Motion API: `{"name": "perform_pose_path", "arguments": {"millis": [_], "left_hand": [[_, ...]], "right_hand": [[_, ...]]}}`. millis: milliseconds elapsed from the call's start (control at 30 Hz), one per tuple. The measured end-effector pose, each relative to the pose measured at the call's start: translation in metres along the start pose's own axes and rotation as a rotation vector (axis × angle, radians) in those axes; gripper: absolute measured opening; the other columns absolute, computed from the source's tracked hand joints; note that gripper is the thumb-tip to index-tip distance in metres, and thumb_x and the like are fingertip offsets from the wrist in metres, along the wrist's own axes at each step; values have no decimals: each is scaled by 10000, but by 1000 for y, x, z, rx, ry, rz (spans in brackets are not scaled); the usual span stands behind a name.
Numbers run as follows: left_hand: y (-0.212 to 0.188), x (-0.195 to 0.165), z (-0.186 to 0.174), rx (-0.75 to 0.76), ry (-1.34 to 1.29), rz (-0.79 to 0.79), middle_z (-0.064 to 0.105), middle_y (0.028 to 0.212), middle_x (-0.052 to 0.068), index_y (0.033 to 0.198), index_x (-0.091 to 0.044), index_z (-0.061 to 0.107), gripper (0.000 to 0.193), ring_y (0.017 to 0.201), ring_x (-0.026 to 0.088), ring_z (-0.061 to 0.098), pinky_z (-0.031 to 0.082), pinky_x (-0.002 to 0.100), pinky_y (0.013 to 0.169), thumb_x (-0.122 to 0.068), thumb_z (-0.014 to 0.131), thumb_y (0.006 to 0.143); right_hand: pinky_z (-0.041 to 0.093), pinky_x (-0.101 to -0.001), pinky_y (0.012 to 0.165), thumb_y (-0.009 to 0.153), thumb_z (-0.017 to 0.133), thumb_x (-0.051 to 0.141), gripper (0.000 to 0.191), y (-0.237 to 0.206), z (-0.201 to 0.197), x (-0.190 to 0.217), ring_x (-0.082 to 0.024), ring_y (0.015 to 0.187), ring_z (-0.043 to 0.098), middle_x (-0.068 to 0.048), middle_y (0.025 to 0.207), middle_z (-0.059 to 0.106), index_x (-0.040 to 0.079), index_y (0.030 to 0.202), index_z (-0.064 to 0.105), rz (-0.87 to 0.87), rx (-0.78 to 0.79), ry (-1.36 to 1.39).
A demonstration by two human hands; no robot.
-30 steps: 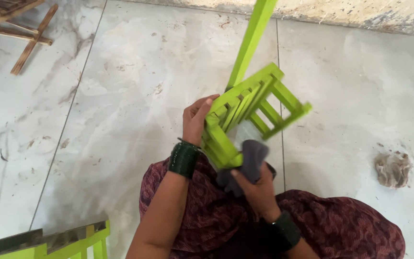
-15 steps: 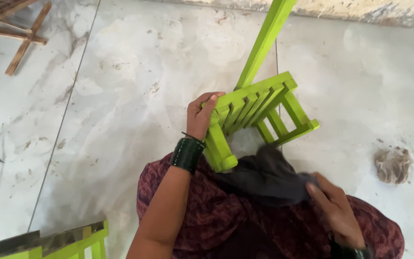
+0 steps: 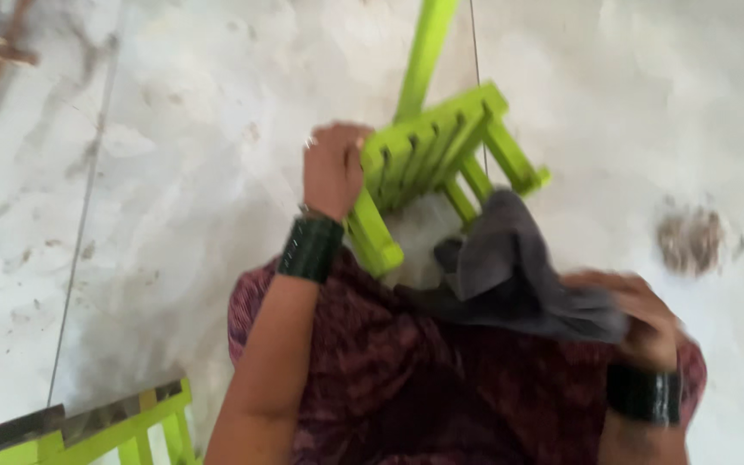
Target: The person sits on the floor and wipes a small green-painted wooden chair with a dark cloth, rotating and repositioning the chair to wipe the seat slats, backrest, legs and underside, then sets the chair down on the floor.
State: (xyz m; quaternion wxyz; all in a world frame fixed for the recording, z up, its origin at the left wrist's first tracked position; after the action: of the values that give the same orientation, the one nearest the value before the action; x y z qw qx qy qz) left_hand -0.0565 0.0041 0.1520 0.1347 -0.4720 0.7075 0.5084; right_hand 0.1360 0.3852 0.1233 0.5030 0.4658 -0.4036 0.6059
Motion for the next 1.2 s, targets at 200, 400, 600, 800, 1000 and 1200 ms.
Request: {"name": "perform_pose_path", "arguments": {"millis": [200,400,600,800,1000,1200], "left_hand": [[9,-2,6,50,61,-107,691,940,117,957,-85,638,176,876,380,661,517,467,714,46,528,914],[12,-6,3,50,43,-97,665,918,117,971,-82,588,200,853,379,654,509,469,702,78,496,894],[12,-6,6,58,122,-52,670,941,100,967,-82,590,182,882,380,641,495,495,697,67,536,879],[16,-35,4,34,287,180,655,1040,84,1029,-142,667,345,982,358,601,486,475,792,46,573,755],[14,-43,3,73,171,160,640,985,57,1161,-179,700,342,945,311,617,489,426,823,-13,579,888],[13,-40,4,120,157,163,637,969,59,1186,-181,704,267,888,311,619,470,429,813,-94,582,965]], "right_hand": [[538,-394,949,940,638,277,289,11,-40,-35,-295,1105,696,-67,1220,741,215,1193,763,435,-181,-1482],[570,-395,846,919,690,247,227,39,12,-44,-314,936,740,-93,1065,776,171,1108,791,175,-209,-1235],[555,-430,826,912,748,382,266,91,52,-105,-328,909,720,-102,1038,764,171,1065,803,172,-172,-1279],[496,-519,826,730,784,306,215,95,99,-128,-312,1047,650,-62,1022,726,158,885,778,24,44,-1751],[489,-270,712,986,633,172,123,74,59,-68,-124,781,593,-6,859,667,92,1080,636,118,-305,-729],[429,-212,816,1033,575,36,93,105,117,-22,-53,922,494,46,1003,541,47,1125,571,-291,-259,-301]]}}
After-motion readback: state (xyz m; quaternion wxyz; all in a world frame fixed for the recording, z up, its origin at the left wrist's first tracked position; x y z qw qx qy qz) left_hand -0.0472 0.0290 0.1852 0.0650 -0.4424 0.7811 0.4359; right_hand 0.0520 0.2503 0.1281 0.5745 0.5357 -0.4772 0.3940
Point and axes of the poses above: each hand's wrist, its own y-axis towards the middle knuckle, its own z-axis out of the palm, x = y × z, the point moved 9 cm from there along y, towards the middle knuckle
